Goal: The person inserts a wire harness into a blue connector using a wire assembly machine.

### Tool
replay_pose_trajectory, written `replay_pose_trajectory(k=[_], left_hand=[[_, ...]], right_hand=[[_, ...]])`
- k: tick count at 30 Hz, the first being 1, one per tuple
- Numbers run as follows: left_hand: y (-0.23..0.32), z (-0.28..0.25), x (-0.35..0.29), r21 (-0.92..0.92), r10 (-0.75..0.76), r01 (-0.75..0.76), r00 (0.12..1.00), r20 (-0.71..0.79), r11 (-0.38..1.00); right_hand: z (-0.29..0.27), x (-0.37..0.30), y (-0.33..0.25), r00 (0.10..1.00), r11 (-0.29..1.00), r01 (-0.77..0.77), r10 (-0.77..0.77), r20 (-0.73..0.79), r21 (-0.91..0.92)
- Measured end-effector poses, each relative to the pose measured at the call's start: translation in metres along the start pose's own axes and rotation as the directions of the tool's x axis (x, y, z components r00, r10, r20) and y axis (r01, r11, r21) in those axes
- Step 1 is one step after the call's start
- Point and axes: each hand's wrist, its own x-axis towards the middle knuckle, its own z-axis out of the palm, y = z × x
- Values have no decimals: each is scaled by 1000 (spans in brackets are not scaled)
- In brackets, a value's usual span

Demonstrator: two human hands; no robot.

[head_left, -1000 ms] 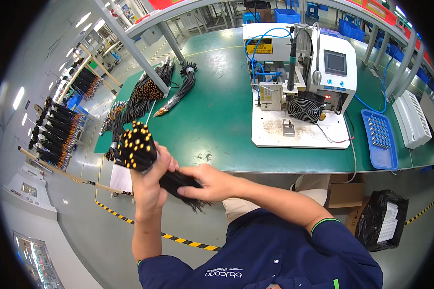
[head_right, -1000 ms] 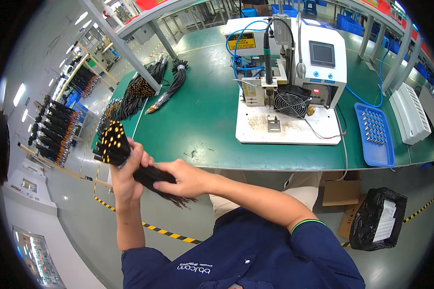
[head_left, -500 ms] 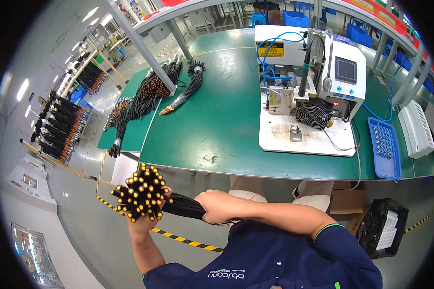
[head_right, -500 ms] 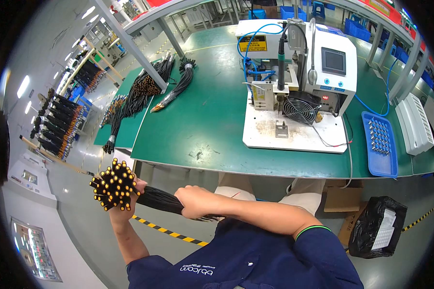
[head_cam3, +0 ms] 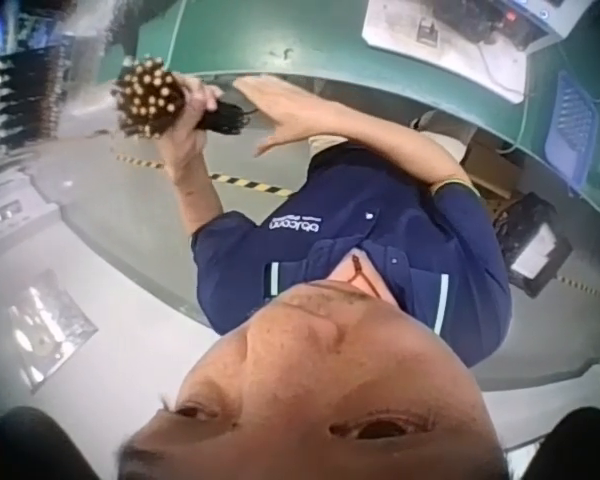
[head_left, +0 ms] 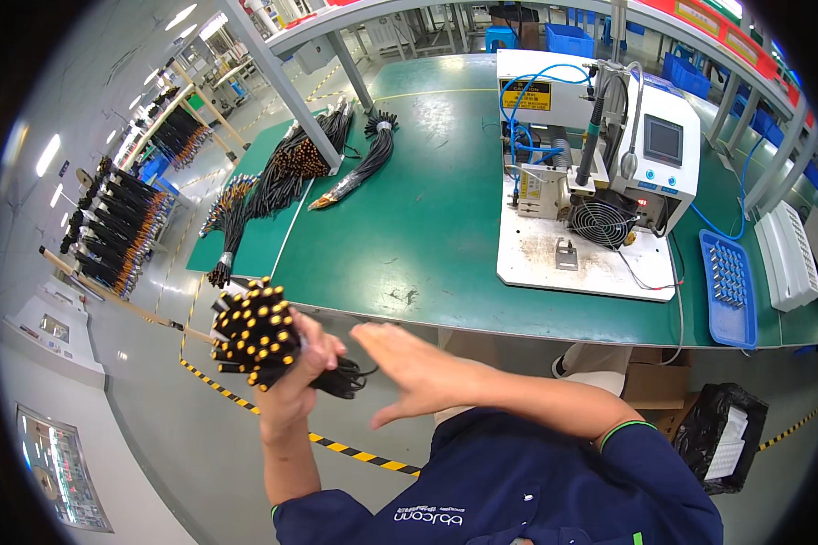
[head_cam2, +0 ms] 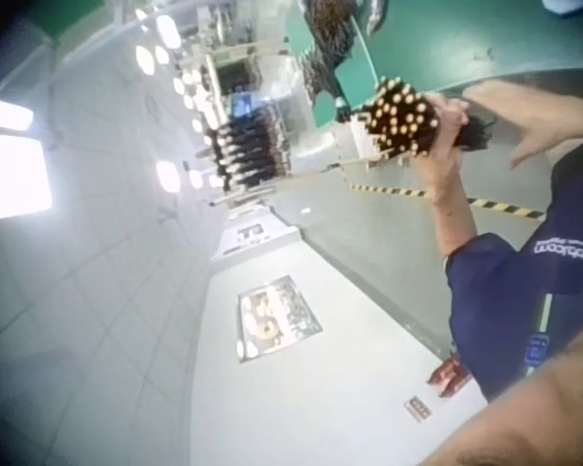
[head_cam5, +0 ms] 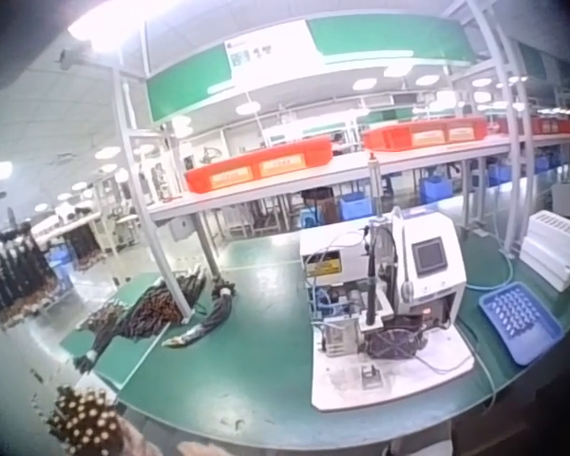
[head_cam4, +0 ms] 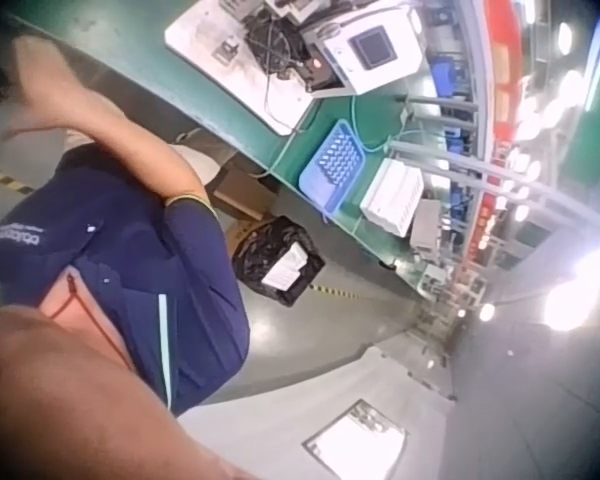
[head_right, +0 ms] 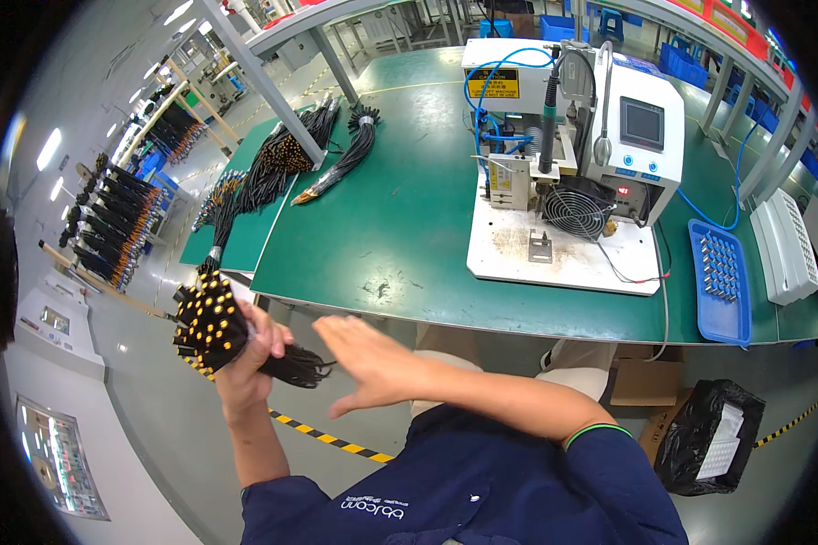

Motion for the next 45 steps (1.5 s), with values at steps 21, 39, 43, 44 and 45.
replay_pose_trajectory(k=[21,39,43,44,45], left_hand=[[-34,-33,54,-24,-278,281,956,96,959],[-26,-5,79,140,-311,297,946,93,945],[-24,-8,87,25,-353,355,919,175,935],[-31,-9,90,46,-312,309,934,175,950],[-37,-6,92,42,-316,314,930,185,948]], right_hand=[[-8,23,44,875,450,-484,258,409,751],[-13,16,48,867,498,-422,465,178,757],[-32,11,62,851,315,-468,413,325,826],[-37,10,65,843,246,-481,395,366,842],[-41,6,66,834,175,-493,375,405,852]])
